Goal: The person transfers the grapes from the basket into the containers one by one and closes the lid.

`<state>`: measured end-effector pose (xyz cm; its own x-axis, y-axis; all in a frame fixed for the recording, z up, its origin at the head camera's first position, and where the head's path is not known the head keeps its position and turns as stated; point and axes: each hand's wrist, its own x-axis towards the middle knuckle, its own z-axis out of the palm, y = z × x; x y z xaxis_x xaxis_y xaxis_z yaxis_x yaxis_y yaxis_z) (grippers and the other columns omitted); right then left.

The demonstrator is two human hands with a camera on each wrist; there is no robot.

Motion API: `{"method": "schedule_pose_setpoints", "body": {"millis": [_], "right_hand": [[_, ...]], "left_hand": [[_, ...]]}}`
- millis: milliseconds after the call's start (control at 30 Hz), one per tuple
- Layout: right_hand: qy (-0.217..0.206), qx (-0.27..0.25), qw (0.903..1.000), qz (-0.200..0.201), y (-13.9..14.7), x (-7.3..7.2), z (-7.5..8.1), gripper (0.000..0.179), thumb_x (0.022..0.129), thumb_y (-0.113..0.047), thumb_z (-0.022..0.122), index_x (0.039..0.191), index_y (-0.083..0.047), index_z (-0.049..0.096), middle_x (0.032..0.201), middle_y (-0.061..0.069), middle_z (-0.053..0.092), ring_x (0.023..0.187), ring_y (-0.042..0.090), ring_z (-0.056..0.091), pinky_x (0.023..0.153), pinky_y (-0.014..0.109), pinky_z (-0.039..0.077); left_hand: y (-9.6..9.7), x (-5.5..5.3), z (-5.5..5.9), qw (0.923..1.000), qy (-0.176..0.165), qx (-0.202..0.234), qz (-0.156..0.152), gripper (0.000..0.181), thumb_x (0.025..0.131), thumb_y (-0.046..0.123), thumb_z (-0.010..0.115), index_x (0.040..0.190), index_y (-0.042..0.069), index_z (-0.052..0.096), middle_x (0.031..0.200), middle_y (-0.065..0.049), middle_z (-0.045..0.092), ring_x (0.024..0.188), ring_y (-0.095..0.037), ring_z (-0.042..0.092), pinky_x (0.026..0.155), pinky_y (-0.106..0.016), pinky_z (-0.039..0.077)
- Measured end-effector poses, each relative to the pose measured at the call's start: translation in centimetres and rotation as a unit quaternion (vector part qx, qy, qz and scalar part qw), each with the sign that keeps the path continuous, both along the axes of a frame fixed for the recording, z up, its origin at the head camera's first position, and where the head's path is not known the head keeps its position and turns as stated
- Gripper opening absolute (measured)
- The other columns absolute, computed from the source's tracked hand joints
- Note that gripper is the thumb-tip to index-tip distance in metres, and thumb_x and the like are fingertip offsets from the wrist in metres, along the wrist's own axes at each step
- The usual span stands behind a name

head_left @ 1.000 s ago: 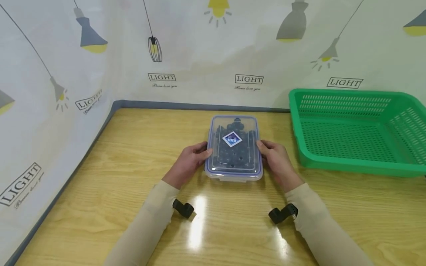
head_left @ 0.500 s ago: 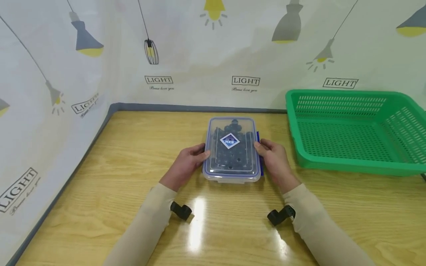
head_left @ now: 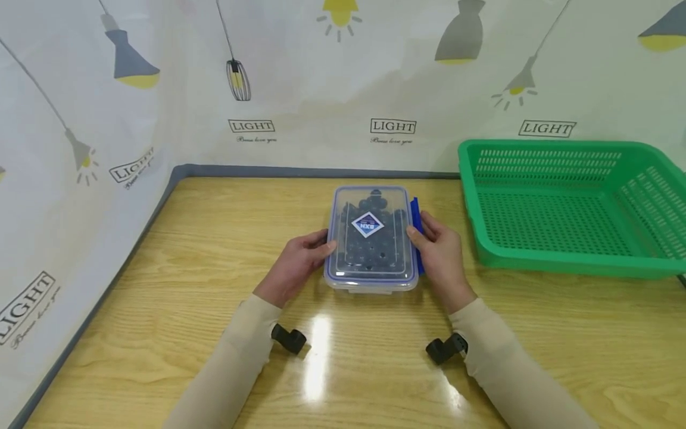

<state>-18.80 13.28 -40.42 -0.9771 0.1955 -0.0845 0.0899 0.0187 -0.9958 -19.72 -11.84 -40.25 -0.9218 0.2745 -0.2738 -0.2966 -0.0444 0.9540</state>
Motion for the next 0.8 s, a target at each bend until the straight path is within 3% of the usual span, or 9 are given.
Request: {"method": "schedule_pose_setpoints", "body": {"millis": [600, 800], "right_hand": [[0.027, 0.0, 0.9992, 0.028, -0.07, 0.19, -0.12, 0.05, 0.099, -0.012, 0.06, 0.144, 0.003, 0.043, 0.143, 0.017, 0.048, 0.128, 0.022, 0.049, 0.102, 0.031, 0.045], [0.023, 0.009, 0.9992, 0.031, 0.05, 0.2, 0.01, 0.051, 0.099, -0.014, 0.061, 0.144, 0.002, 0.043, 0.144, 0.016, 0.047, 0.128, 0.022, 0.049, 0.102, 0.031, 0.045]], "left_hand": [[-0.18, 0.01, 0.1, 1.0, -0.003, -0.002, 0.0, 0.057, 0.1, 0.01, 0.058, 0.15, -0.005, 0.033, 0.15, -0.018, 0.039, 0.133, -0.024, 0.044, 0.105, -0.028, 0.042], [-0.11, 0.0, 0.18, 0.9998, 0.013, -0.017, -0.006, 0.059, 0.099, 0.011, 0.06, 0.149, -0.006, 0.034, 0.15, -0.02, 0.039, 0.133, -0.025, 0.044, 0.107, -0.031, 0.041]]}}
